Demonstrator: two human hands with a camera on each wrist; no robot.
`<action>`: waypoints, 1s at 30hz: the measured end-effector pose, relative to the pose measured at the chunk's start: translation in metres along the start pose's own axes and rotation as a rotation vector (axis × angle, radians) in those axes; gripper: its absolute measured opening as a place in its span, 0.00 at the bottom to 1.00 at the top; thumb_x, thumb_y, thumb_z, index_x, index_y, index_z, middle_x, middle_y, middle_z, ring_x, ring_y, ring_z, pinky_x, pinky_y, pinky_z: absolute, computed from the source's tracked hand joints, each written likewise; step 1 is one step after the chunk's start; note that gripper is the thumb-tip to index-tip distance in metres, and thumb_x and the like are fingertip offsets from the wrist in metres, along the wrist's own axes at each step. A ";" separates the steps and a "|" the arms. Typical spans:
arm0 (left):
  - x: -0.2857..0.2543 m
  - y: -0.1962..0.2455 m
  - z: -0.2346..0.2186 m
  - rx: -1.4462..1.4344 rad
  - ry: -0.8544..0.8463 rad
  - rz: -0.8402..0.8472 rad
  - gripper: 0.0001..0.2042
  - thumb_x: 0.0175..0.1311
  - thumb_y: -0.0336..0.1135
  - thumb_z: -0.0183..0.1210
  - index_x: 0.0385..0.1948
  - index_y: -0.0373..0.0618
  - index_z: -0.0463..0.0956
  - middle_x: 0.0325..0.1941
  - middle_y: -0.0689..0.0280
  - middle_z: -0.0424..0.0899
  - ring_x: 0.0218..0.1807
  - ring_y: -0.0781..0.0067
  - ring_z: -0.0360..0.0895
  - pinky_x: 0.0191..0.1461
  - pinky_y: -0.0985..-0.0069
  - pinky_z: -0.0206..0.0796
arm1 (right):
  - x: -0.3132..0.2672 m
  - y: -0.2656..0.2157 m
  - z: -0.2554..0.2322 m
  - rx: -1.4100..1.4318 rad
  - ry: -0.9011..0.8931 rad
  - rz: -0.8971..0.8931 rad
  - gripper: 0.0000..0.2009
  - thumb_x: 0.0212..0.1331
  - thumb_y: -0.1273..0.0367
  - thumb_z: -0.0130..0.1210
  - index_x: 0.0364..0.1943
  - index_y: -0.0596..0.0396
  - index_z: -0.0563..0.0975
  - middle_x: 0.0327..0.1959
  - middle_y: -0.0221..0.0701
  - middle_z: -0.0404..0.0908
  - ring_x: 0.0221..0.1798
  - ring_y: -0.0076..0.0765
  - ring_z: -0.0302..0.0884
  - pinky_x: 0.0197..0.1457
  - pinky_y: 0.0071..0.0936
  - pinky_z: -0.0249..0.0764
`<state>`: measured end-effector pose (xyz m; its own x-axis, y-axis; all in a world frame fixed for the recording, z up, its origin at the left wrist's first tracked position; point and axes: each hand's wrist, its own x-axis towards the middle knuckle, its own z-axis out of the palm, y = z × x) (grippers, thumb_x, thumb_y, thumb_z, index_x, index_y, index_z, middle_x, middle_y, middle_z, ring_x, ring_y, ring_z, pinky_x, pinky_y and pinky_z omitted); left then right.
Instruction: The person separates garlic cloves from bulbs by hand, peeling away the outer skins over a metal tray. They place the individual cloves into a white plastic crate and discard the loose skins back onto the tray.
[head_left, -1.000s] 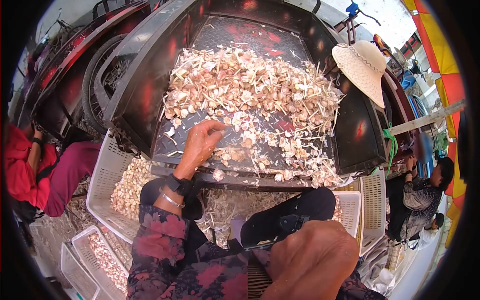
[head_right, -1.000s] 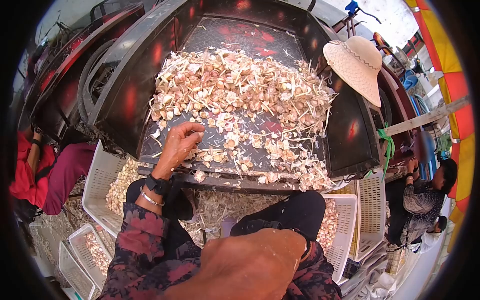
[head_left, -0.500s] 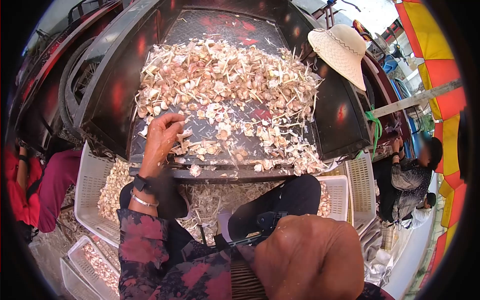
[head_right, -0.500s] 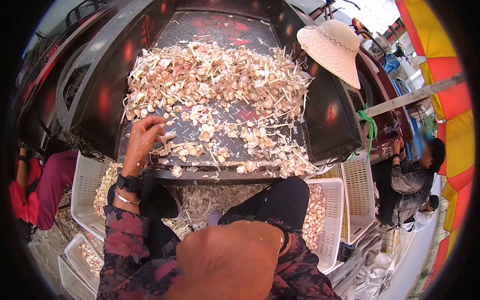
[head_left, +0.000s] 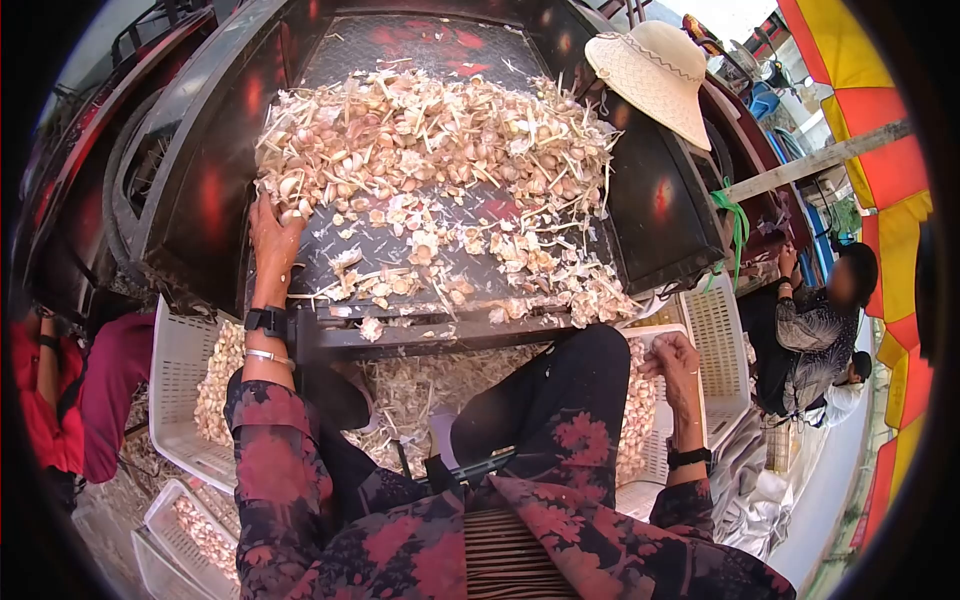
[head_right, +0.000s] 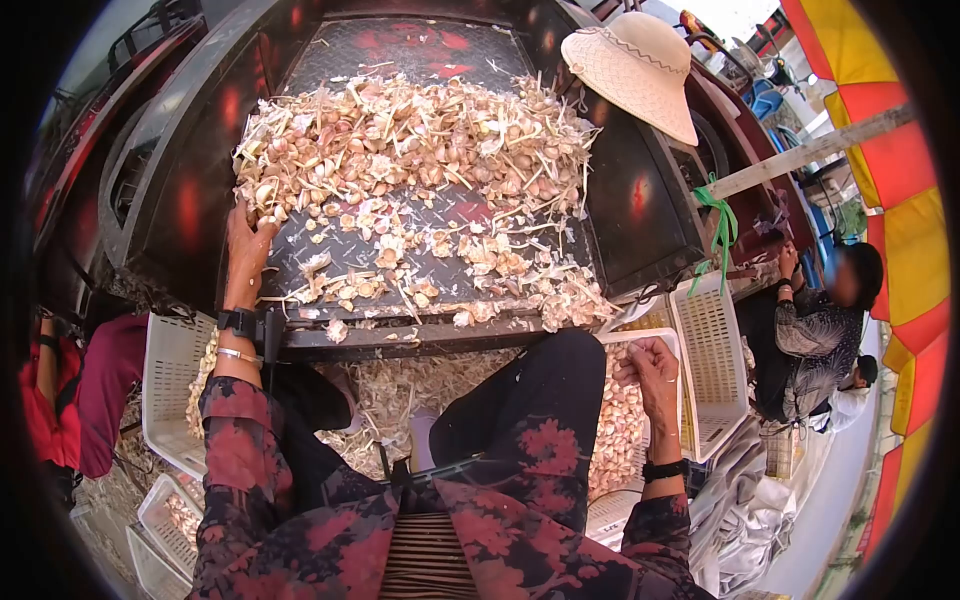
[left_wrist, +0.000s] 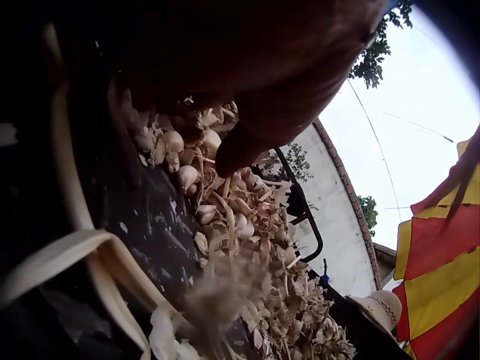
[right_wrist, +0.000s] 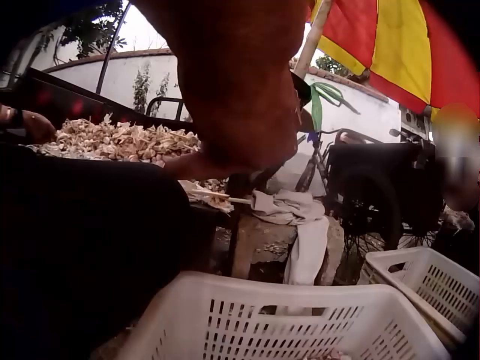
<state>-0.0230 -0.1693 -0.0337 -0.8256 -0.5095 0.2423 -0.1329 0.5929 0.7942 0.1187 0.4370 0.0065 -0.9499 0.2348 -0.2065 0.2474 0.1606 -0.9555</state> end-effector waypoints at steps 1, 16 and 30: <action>0.002 -0.001 0.009 0.065 -0.023 0.049 0.40 0.48 0.34 0.63 0.67 0.34 0.58 0.69 0.46 0.60 0.70 0.46 0.59 0.72 0.64 0.52 | -0.004 0.036 -0.033 -0.048 0.081 0.044 0.08 0.63 0.70 0.57 0.39 0.61 0.74 0.27 0.35 0.81 0.22 0.28 0.82 0.23 0.19 0.77; -0.028 0.044 0.059 -0.160 -0.423 0.113 0.40 0.55 0.33 0.59 0.72 0.41 0.52 0.73 0.43 0.50 0.60 0.58 0.70 0.58 0.72 0.65 | 0.092 -0.088 0.225 -0.339 -0.457 -0.564 0.09 0.65 0.73 0.55 0.47 0.60 0.80 0.32 0.28 0.84 0.33 0.20 0.83 0.31 0.19 0.75; -0.013 0.051 0.012 -0.691 -0.275 -0.254 0.15 0.62 0.30 0.58 0.49 0.35 0.77 0.43 0.61 0.83 0.34 0.79 0.81 0.29 0.85 0.67 | 0.218 -0.084 0.391 -0.991 -0.524 -0.787 0.08 0.48 0.68 0.60 0.32 0.56 0.83 0.31 0.45 0.83 0.38 0.54 0.81 0.45 0.46 0.76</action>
<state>-0.0259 -0.1252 -0.0027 -0.9338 -0.3512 -0.0684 -0.0392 -0.0896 0.9952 -0.1837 0.1001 -0.0402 -0.8075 -0.5877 0.0496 -0.5648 0.7463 -0.3520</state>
